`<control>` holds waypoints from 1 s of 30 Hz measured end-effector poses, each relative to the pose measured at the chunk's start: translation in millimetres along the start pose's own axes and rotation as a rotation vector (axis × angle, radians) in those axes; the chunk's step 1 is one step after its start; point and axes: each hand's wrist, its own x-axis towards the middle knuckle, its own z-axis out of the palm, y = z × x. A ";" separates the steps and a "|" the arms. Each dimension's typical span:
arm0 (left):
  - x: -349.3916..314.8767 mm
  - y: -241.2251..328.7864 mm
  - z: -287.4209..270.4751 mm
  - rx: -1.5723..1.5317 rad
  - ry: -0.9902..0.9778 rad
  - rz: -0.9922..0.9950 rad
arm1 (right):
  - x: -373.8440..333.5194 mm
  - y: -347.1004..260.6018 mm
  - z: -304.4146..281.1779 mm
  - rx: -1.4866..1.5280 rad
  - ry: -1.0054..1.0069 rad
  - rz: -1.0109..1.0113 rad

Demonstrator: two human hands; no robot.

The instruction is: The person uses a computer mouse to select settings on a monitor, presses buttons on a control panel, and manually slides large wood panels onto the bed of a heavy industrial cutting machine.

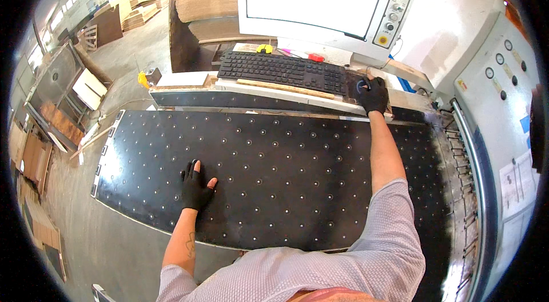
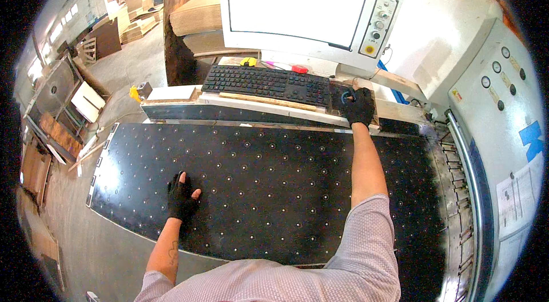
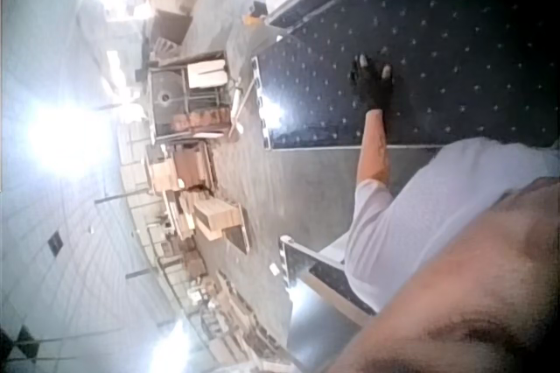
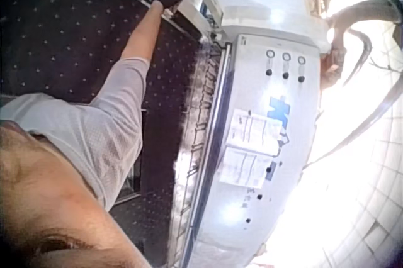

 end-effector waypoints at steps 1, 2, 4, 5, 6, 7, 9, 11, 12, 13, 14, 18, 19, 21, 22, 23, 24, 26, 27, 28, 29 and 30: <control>0.1 -0.4 0.7 0.000 0.000 0.001 | -0.4 -1.8 -1.5 -0.007 -0.004 0.000; 0.5 -1.3 0.2 0.010 0.002 0.004 | 0.6 -2.3 -3.0 -0.006 -0.003 0.001; -0.6 -3.1 -1.0 0.022 0.005 0.007 | 2.7 -4.3 -4.6 -0.019 -0.047 -0.011; -1.3 -2.3 -2.3 0.014 0.005 0.003 | 2.6 -5.5 -5.3 -0.018 -0.047 -0.011; -1.6 -1.7 -3.7 0.006 0.005 -0.001 | 1.8 -7.4 -5.2 -0.004 -0.030 0.005; -1.7 -0.9 -4.8 0.007 0.006 -0.001 | 1.5 -9.0 -5.2 0.011 -0.013 0.021; 2.3 6.9 -5.5 0.001 -0.003 0.004 | 5.1 11.9 3.7 -0.022 0.016 -0.002; 1.6 0.5 -1.3 0.006 0.010 0.012 | 6.7 18.6 11.8 -0.040 0.035 -0.028; -0.3 -3.9 -0.7 0.014 0.023 0.016 | 6.2 9.7 9.1 -0.041 -0.041 0.021; -2.3 -8.2 0.0 0.020 0.025 0.009 | 4.4 -0.4 7.6 -0.043 -0.116 0.070; -1.8 -7.9 1.2 0.025 0.023 0.015 | 1.8 -1.5 7.9 -0.044 -0.114 0.070; 0.0 -5.9 3.0 0.015 0.026 0.029 | 0.2 2.4 8.3 -0.083 0.050 0.056; 0.2 -4.9 3.1 0.013 0.026 0.030 | 0.9 4.9 8.5 -0.095 0.044 0.044; 0.4 -2.8 1.5 0.011 0.023 0.022 | 1.7 7.3 10.4 -0.107 0.048 0.016; 0.4 -2.9 1.5 0.011 0.024 0.021 | 2.1 8.5 10.9 -0.109 0.059 0.000; 0.3 -4.2 0.7 0.017 0.024 0.023 | 2.9 7.0 10.6 -0.104 0.060 -0.004; -0.2 -5.5 -0.2 0.023 0.023 0.024 | 2.9 6.3 9.3 -0.047 0.013 -0.005; -1.1 -4.9 -0.6 0.026 0.022 0.010 | 1.8 7.4 9.4 0.007 0.037 -0.050; -0.9 -3.3 -0.2 0.027 0.015 0.000 | 1.5 10.0 10.0 0.007 0.039 -0.053; 0.1 -2.1 0.1 0.025 0.018 -0.002 | 1.0 12.6 11.0 0.000 0.059 -0.048; 0.3 0.1 -1.3 0.018 0.018 0.002 | 0.7 15.8 12.0 -0.005 0.067 -0.045; 0.0 1.5 -1.7 0.010 0.017 0.007 | 1.4 19.2 13.2 -0.010 0.075 -0.042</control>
